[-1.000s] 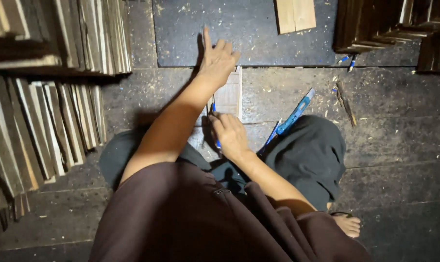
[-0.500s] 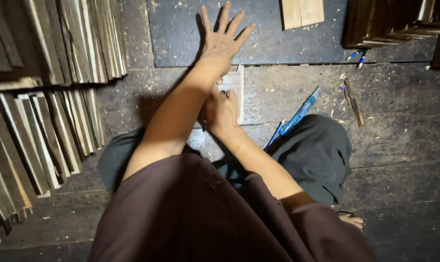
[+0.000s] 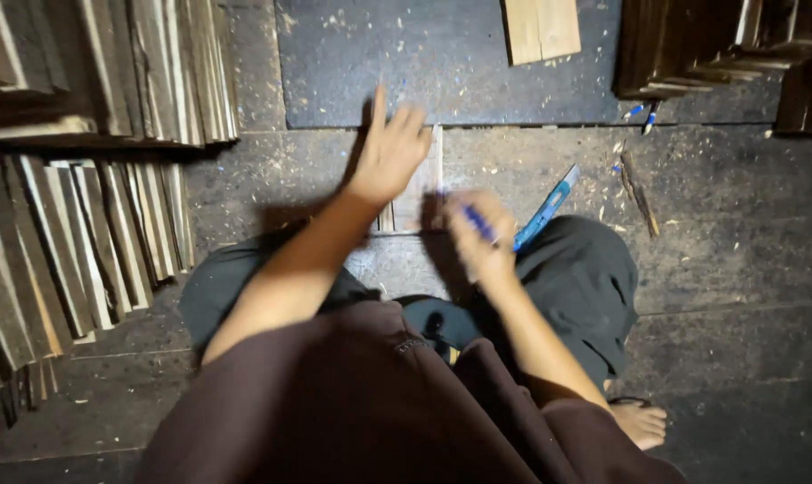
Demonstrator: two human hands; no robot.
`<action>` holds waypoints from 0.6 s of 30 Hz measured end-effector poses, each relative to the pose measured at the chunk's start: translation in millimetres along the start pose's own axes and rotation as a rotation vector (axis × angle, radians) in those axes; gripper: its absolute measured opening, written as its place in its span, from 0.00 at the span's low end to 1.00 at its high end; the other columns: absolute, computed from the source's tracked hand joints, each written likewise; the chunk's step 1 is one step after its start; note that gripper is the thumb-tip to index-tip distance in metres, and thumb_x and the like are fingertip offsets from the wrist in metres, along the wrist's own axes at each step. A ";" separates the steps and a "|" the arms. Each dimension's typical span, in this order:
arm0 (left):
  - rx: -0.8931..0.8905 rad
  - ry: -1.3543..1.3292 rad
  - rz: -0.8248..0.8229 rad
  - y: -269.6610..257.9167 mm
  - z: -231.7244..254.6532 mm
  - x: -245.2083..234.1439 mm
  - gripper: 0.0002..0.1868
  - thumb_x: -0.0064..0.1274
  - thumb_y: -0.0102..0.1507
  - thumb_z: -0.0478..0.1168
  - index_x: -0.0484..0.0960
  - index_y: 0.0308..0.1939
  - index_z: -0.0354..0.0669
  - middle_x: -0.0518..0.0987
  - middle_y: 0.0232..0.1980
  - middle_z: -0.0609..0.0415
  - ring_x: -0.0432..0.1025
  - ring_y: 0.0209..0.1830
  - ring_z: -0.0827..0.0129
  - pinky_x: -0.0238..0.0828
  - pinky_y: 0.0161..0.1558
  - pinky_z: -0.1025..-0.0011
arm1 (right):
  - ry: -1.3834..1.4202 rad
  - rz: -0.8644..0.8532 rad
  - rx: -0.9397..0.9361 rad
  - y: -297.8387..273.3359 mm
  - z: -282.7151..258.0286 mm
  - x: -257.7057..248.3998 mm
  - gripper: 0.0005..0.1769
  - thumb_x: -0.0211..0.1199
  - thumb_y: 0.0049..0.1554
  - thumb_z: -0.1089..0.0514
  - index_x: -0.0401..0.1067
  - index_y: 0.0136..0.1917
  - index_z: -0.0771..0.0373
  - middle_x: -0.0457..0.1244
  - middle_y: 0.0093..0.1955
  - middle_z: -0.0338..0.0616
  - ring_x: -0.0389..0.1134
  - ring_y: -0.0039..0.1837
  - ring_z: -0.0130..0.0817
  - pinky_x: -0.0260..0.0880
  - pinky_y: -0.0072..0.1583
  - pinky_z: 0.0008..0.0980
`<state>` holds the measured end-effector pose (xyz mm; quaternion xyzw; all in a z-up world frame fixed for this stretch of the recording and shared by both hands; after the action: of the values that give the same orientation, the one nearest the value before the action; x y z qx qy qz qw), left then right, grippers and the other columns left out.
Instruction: Marking lines on wooden boards using a pencil and a template for future processing
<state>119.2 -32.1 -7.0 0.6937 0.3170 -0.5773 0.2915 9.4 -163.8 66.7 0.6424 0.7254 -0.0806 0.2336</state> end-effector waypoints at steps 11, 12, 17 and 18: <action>-0.149 -0.482 -0.032 -80.1 18.5 5.1 0.47 0.70 0.51 0.49 0.68 0.70 0.39 0.64 0.75 0.47 0.54 0.79 0.59 0.30 0.68 0.16 | 0.242 0.305 0.363 77.2 95.3 43.7 0.04 0.75 0.53 0.64 0.82 0.44 0.61 0.72 0.39 0.44 0.68 0.42 0.23 0.71 0.46 0.24; -0.152 -0.483 -0.034 -79.2 18.1 0.8 0.47 0.70 0.51 0.49 0.68 0.70 0.39 0.64 0.75 0.47 0.54 0.79 0.59 0.30 0.68 0.16 | 0.242 0.301 0.365 79.9 95.4 47.2 0.04 0.75 0.53 0.64 0.82 0.44 0.61 0.72 0.39 0.44 0.68 0.42 0.23 0.71 0.46 0.24; -0.184 -0.530 -0.147 -74.8 18.3 5.8 0.41 0.69 0.53 0.48 0.70 0.67 0.41 0.66 0.73 0.47 0.53 0.80 0.61 0.29 0.66 0.14 | 0.085 0.202 0.277 89.5 93.7 52.8 0.04 0.75 0.54 0.62 0.81 0.43 0.61 0.72 0.40 0.52 0.73 0.45 0.35 0.71 0.49 0.33; -0.184 -0.535 -0.151 -74.1 20.1 10.6 0.41 0.69 0.53 0.48 0.70 0.67 0.41 0.66 0.73 0.47 0.53 0.80 0.61 0.29 0.66 0.14 | 0.083 0.198 0.283 94.3 100.5 54.2 0.04 0.75 0.54 0.62 0.81 0.43 0.61 0.72 0.40 0.52 0.73 0.45 0.35 0.71 0.49 0.33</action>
<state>50.7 0.1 -23.6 0.4618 0.3307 -0.7286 0.3827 120.9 -142.1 -28.2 0.7401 0.6489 -0.1319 0.1176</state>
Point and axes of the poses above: each hand's wrist, its own y-axis towards the middle knuckle, its own x-axis out of the palm, z = x × y, the point moved 5 cm from there along y, towards the middle knuckle
